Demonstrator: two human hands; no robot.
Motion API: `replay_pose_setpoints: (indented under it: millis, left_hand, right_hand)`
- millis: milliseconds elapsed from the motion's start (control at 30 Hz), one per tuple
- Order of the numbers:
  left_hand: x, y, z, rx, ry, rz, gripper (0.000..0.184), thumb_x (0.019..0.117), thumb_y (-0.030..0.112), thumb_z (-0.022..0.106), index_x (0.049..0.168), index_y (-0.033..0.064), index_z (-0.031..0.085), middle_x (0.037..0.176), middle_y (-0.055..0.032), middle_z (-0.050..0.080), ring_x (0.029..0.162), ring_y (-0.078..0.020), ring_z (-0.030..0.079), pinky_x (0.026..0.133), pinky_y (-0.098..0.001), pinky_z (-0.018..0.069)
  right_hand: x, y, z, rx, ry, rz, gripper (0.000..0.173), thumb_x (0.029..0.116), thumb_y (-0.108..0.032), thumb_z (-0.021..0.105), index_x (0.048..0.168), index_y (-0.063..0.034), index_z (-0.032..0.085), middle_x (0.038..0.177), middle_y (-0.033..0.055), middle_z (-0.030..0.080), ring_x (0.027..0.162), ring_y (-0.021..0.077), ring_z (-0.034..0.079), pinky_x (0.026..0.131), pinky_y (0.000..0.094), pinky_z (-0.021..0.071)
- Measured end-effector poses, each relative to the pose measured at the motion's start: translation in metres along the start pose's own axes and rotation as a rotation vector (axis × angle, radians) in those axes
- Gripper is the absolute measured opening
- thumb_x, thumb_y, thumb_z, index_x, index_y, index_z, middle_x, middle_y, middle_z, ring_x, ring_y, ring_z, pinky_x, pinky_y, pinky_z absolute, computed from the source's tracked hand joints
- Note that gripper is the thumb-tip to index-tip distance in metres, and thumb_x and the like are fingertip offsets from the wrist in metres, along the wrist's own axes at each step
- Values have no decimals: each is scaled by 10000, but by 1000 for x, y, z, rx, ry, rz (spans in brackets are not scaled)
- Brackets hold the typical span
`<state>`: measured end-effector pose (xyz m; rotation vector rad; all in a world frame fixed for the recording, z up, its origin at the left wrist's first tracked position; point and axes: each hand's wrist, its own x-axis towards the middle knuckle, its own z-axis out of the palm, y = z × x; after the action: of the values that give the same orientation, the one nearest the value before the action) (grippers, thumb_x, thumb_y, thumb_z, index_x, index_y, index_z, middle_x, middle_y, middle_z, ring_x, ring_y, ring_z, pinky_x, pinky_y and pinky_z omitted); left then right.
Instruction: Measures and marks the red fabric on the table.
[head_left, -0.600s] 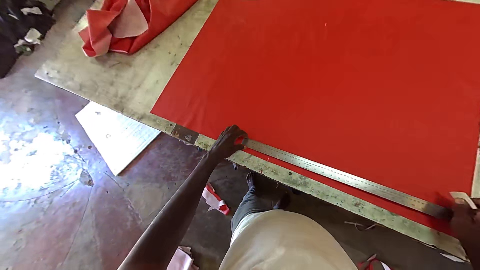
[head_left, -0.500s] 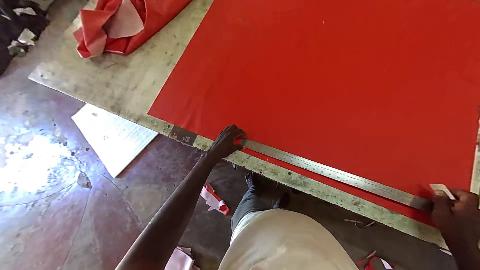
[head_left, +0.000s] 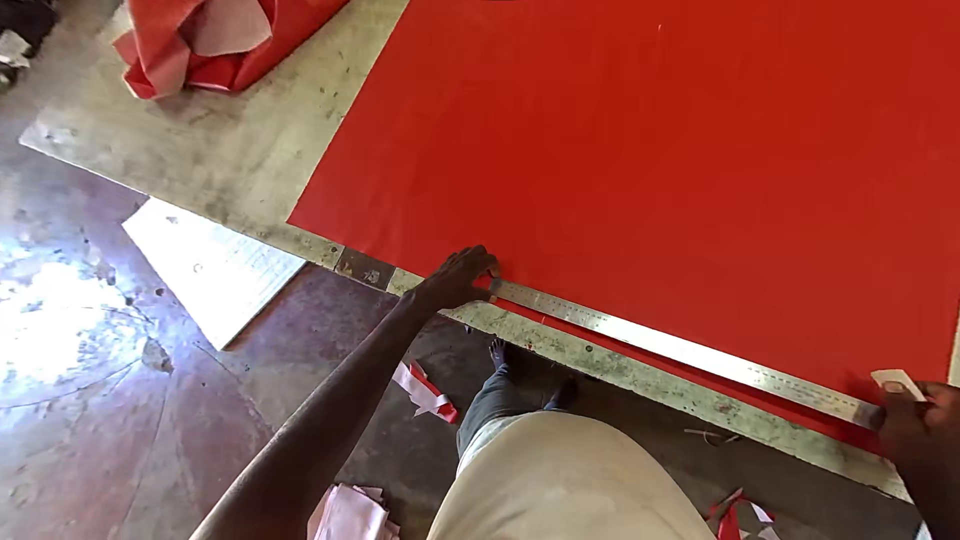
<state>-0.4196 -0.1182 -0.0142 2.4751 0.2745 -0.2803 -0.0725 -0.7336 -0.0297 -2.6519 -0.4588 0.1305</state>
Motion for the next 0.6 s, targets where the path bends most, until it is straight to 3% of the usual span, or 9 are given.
replay_pose_setpoints:
  millis: [100, 267, 400, 600]
  left_hand:
    - [-1, 5, -1, 8, -10, 23, 324, 885, 283, 799, 1133, 102, 697, 1113, -125, 629, 1080, -316, 616, 964, -574, 493]
    - [1, 10, 1, 0, -11, 39, 405, 899, 287, 777, 1248, 116, 665, 1115, -118, 639, 1077, -303, 618, 965, -564, 494]
    - [7, 18, 6, 9, -27, 58, 386, 909, 315, 772, 1226, 119, 672, 1083, -106, 634, 1050, -293, 617, 952, -543, 496]
    - [16, 25, 13, -1, -50, 42, 342, 903, 305, 783, 1178, 127, 682, 1076, -98, 641, 1051, -286, 619, 942, -541, 492]
  right_hand:
    - [2, 18, 0, 9, 4, 14, 575, 1063, -448, 441, 1301, 69, 522, 1004, 377, 620, 866, 543, 624, 768, 731, 459]
    - [0, 36, -2, 19, 2, 29, 570, 1065, -434, 461, 1298, 82, 521, 995, 373, 620, 858, 518, 629, 775, 702, 476]
    - [-4, 36, -1, 17, 16, 16, 575, 1069, -416, 468, 1288, 113, 515, 1048, 397, 605, 926, 532, 618, 837, 695, 467]
    - [-9, 28, 4, 28, 76, 13, 537, 1074, -374, 466, 1260, 126, 525, 1029, 385, 606, 911, 493, 620, 848, 646, 480]
